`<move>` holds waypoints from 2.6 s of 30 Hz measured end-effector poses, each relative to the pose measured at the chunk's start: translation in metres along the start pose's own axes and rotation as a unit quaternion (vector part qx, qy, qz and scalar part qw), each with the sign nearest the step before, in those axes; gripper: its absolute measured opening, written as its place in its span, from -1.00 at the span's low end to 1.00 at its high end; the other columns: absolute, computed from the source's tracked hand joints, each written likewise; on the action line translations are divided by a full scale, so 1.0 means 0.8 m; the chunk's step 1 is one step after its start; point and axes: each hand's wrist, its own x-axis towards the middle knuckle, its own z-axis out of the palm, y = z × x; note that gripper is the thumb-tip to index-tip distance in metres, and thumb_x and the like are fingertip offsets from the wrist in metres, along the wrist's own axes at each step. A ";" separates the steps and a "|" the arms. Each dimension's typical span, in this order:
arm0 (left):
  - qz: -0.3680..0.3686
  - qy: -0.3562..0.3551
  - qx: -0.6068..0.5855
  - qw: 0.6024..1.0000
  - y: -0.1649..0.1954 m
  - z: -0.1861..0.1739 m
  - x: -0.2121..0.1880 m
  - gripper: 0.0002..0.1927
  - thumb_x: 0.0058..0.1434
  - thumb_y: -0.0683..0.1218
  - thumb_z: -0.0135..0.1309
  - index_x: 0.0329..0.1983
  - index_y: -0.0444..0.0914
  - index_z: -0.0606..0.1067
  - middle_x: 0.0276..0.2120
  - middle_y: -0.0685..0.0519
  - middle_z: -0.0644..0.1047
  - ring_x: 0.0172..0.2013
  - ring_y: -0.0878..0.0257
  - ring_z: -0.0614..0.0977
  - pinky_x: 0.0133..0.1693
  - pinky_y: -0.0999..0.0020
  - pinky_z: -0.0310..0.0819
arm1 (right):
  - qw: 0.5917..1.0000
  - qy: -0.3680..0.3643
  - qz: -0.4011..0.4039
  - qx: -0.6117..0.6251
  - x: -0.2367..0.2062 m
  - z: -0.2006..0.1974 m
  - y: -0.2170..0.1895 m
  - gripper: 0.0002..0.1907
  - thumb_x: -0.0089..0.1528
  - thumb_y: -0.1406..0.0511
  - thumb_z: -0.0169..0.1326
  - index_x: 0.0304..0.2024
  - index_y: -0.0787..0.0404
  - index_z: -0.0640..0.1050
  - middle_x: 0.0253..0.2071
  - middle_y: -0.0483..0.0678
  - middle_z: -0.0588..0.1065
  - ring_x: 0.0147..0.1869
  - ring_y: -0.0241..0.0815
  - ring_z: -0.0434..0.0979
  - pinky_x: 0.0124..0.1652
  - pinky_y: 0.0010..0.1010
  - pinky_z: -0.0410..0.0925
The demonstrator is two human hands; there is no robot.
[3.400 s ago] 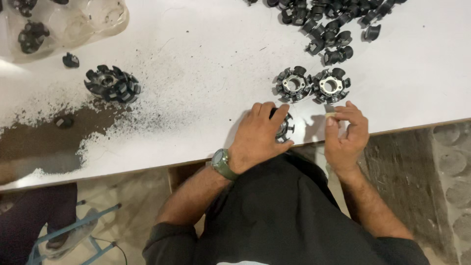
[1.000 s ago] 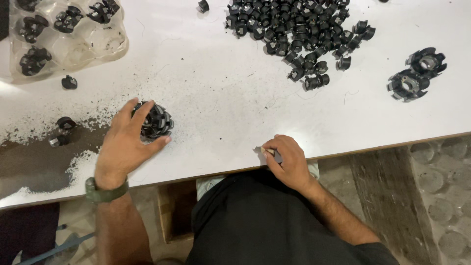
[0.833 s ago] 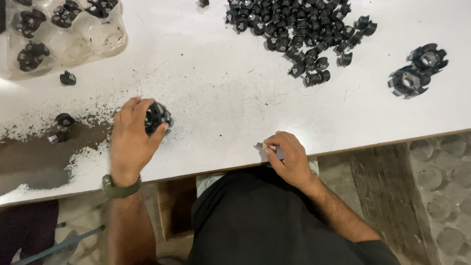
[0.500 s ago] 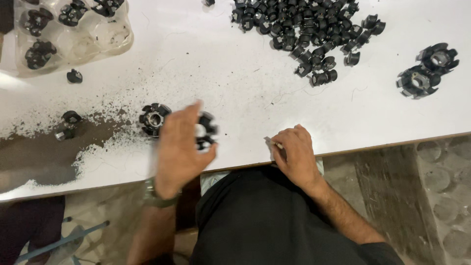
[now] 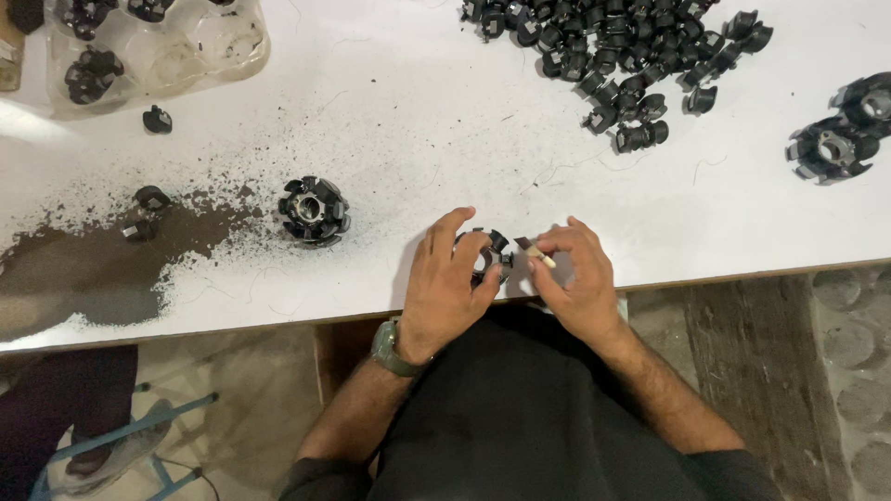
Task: The person sits at a workbench fitting black rubber rollers into the slots of wheel hubs one at a time, pressing each roller into place by hand and occasionally using a small stick tool to seat it, then setting the completed wheel aside and picking up the next hub.
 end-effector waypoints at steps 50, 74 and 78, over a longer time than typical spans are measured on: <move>-0.091 0.050 -0.057 0.993 -0.021 0.037 -0.015 -0.87 0.08 -0.24 0.20 -0.39 -0.27 0.45 0.06 -0.07 0.52 0.03 -0.01 0.52 0.08 0.04 0.38 | 0.991 -0.090 -0.077 -0.069 0.020 0.024 -0.015 -0.77 0.13 0.39 0.29 -0.18 0.22 0.55 -0.24 0.05 0.53 -0.08 0.11 0.54 0.00 -0.08 0.41; -0.021 0.009 0.035 0.999 -0.021 -0.003 0.004 -0.81 0.16 -0.19 0.22 -0.15 -0.28 0.57 0.09 -0.06 0.51 0.00 -0.01 0.55 0.00 0.07 0.46 | 0.999 -0.035 -0.006 -0.036 0.016 0.034 -0.020 -0.82 0.15 0.46 0.22 -0.22 0.24 0.52 -0.26 0.00 0.53 -0.14 0.06 0.55 -0.13 -0.16 0.40; -0.008 -0.023 0.059 0.998 -0.023 -0.006 0.008 -0.87 0.19 -0.18 0.21 -0.20 -0.29 0.55 0.09 -0.02 0.52 0.04 0.02 0.56 0.01 0.09 0.45 | 0.998 -0.052 0.012 -0.034 0.017 0.031 -0.017 -0.83 0.16 0.46 0.24 -0.24 0.25 0.51 -0.29 -0.01 0.51 -0.20 0.01 0.53 -0.20 -0.21 0.38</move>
